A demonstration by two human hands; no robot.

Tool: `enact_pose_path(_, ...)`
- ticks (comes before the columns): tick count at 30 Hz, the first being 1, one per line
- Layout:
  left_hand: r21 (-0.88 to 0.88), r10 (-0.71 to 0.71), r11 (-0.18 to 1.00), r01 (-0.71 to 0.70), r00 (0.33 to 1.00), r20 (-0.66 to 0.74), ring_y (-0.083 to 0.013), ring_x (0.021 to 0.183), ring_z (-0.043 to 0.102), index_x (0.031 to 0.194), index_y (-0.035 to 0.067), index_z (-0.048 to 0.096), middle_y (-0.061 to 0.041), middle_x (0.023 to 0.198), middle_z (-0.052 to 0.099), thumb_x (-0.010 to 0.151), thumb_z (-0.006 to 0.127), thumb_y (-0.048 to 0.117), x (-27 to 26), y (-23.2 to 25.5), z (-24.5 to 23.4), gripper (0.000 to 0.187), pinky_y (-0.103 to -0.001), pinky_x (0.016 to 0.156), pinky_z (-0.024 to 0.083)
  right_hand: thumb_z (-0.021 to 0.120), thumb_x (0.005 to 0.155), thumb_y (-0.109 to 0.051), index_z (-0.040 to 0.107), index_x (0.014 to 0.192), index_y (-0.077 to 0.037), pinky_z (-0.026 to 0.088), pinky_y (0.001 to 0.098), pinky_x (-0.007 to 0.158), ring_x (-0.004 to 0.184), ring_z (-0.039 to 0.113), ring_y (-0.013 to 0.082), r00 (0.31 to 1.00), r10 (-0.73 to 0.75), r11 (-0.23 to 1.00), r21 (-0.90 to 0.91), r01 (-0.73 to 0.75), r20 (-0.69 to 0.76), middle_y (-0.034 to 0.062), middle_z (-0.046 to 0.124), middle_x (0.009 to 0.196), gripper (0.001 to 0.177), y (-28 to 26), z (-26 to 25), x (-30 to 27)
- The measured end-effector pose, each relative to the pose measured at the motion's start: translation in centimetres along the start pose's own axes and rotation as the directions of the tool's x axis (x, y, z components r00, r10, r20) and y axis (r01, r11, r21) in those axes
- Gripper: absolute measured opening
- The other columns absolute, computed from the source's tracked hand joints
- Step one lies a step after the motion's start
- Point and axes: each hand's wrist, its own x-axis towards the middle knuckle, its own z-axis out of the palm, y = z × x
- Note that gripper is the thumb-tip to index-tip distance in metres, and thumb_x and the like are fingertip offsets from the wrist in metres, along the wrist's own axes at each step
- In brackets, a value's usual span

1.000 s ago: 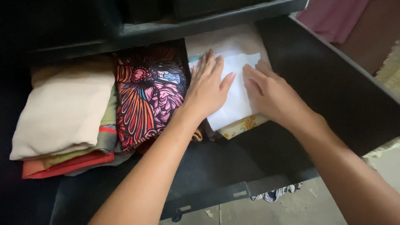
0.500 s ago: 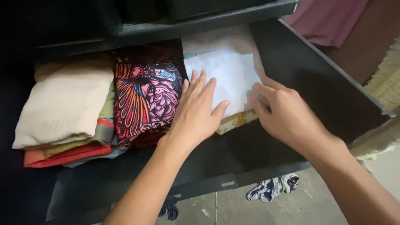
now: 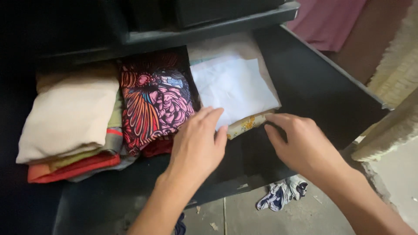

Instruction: Folding various items of clothing and placing them into a dresser drawer

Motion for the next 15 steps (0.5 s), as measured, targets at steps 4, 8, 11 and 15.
enact_pose_path(4,-0.021,0.066,0.998,-0.065,0.998,0.018,-0.0360,0.107,0.061,0.124,-0.001,0.057,-0.018,0.124,0.060,0.092,0.058,0.015,-0.6,-0.8,-0.1,0.036,-0.049,0.090,0.049,0.056,0.090,-0.023,0.067,0.120,-0.005,0.048,0.0394,0.095,0.113,0.065,0.0284,0.994,0.054,0.998,0.024,-0.052,-0.090,0.0091,0.071,0.122,0.037,-1.7,0.4,-0.9)
enact_pose_path(8,-0.028,0.091,0.996,-0.088,0.992,0.089,-0.0406,0.116,0.057,0.136,0.000,0.050,-0.023,0.141,0.051,0.092,0.058,0.019,-1.0,-1.9,-0.1,0.048,-0.051,0.094,0.047,0.057,0.091,-0.022,0.063,0.127,-0.003,0.046,0.0405,0.098,0.117,0.062,0.0288,0.975,0.044,0.999,0.014,-0.042,-0.218,0.0112,0.067,0.127,0.041,-2.9,1.8,-1.7)
enact_pose_path(11,-0.041,0.128,0.991,-0.124,0.984,0.121,-0.0417,0.115,0.057,0.139,0.003,0.045,-0.021,0.145,0.048,0.091,0.059,0.021,-1.2,-2.6,-0.6,0.054,-0.052,0.091,0.046,0.052,0.093,-0.014,0.058,0.133,-0.001,0.045,0.0413,0.098,0.119,0.060,0.0313,0.956,-0.015,0.999,0.024,0.023,-0.292,0.0147,0.065,0.130,0.042,-4.5,2.8,-2.3)
enact_pose_path(15,-0.087,0.235,0.970,-0.228,0.969,0.072,-0.0396,0.134,0.043,0.144,-0.001,0.040,-0.026,0.149,0.042,0.091,0.059,0.021,-2.0,-3.9,-0.7,0.060,-0.048,0.104,0.037,0.049,0.095,-0.015,0.051,0.140,-0.003,0.042,0.0405,0.100,0.124,0.057,0.0310,0.952,0.087,0.995,0.073,-0.069,-0.295,0.0139,0.059,0.138,0.047,-7.6,3.9,-3.2)
